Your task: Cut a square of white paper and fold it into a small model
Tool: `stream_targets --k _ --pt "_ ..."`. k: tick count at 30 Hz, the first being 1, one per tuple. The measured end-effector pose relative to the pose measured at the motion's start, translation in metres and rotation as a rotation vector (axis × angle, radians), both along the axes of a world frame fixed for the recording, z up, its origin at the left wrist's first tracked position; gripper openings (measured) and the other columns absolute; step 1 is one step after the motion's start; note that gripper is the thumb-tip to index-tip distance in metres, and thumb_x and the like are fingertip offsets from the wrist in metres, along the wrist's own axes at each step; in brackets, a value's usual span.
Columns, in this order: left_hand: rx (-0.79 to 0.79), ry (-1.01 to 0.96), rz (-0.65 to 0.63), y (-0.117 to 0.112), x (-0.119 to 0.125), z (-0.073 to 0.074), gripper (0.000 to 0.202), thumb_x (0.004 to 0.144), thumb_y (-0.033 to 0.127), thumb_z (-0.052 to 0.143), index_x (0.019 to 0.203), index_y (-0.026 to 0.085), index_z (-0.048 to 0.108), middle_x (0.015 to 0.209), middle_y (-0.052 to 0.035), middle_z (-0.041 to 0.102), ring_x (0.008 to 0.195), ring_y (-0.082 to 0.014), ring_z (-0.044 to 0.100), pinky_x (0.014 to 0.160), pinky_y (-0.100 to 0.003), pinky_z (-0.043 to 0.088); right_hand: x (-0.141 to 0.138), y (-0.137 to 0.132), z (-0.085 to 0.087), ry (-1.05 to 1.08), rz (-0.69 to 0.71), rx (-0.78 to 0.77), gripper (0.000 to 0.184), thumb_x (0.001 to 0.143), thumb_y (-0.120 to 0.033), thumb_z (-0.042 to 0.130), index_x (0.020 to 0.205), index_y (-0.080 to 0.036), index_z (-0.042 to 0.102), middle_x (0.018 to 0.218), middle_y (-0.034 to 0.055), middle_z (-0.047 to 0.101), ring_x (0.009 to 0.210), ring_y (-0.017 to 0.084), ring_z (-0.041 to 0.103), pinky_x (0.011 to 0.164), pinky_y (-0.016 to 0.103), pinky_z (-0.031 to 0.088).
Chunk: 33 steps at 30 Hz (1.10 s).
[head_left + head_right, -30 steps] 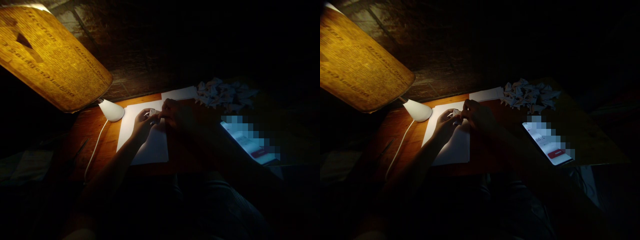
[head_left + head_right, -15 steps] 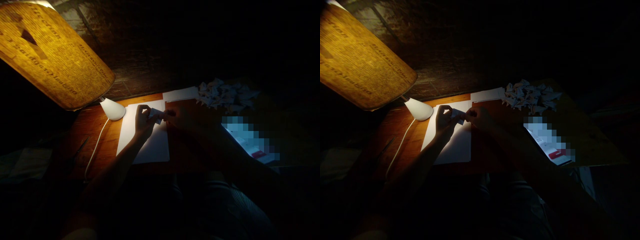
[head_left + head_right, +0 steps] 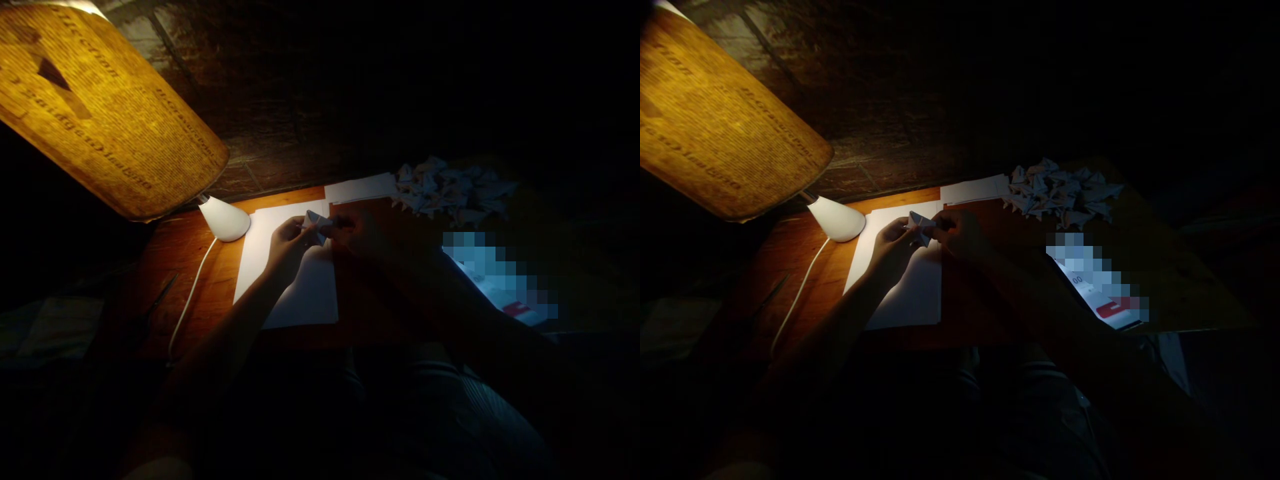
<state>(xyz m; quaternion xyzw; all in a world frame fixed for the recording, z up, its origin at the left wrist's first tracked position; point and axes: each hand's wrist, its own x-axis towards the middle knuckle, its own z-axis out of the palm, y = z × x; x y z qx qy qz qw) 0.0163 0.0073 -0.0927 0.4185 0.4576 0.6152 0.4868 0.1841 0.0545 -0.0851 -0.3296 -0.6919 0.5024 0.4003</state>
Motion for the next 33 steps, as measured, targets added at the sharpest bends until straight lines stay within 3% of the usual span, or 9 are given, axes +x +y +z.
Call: stream_targets --k 3,9,18,25,33 --pt "-0.02 0.026 -0.056 0.001 -0.001 -0.002 0.042 0.069 0.049 0.09 0.071 0.015 0.066 0.066 -0.0019 0.067 0.057 -0.01 0.062 0.058 -0.023 0.052 0.002 0.002 0.0 0.011 0.034 -0.004 0.02 0.083 -0.038 0.074 0.074 -0.021 0.066 0.073 0.0009 0.067 0.073 0.017 0.061 0.07 0.032 0.048" --pt "0.073 0.178 0.022 -0.005 0.003 0.003 0.05 0.081 0.062 0.077 0.069 0.015 0.067 0.063 -0.0033 0.064 0.056 -0.0107 0.06 0.054 -0.024 0.05 0.001 0.001 -0.002 -0.054 -0.027 0.076 0.024 0.08 -0.04 0.075 0.072 -0.022 0.061 0.07 0.0002 0.065 0.071 0.018 0.06 0.068 0.031 0.047" --pt "0.194 0.415 0.168 -0.006 0.0 0.001 0.048 0.09 0.056 0.071 0.062 0.019 0.059 0.049 0.0024 0.051 0.04 -0.0069 0.043 0.037 -0.021 0.028 -0.005 -0.005 0.001 -0.039 0.001 0.002 0.04 0.083 -0.06 0.072 0.071 -0.024 0.061 0.071 0.0014 0.067 0.07 0.018 0.063 0.068 0.033 0.049" --pt "0.204 0.412 0.139 -0.012 0.003 0.01 0.049 0.089 0.055 0.073 0.059 0.019 0.058 0.044 0.0022 0.052 0.037 -0.0068 0.044 0.037 -0.022 0.029 -0.002 -0.012 0.017 -0.037 0.069 -0.012 0.04 0.085 -0.059 0.072 0.068 -0.024 0.06 0.072 0.0025 0.065 0.075 0.02 0.064 0.069 0.034 0.051" --pt "0.201 0.378 0.139 -0.013 0.004 0.013 0.049 0.088 0.052 0.074 0.057 0.018 0.058 0.046 0.0003 0.056 0.039 -0.0081 0.049 0.039 -0.022 0.034 -0.002 -0.015 0.019 -0.003 0.072 -0.063 0.044 0.083 -0.061 0.073 0.066 -0.023 0.059 0.068 0.0019 0.066 0.067 0.017 0.062 0.062 0.032 0.05"
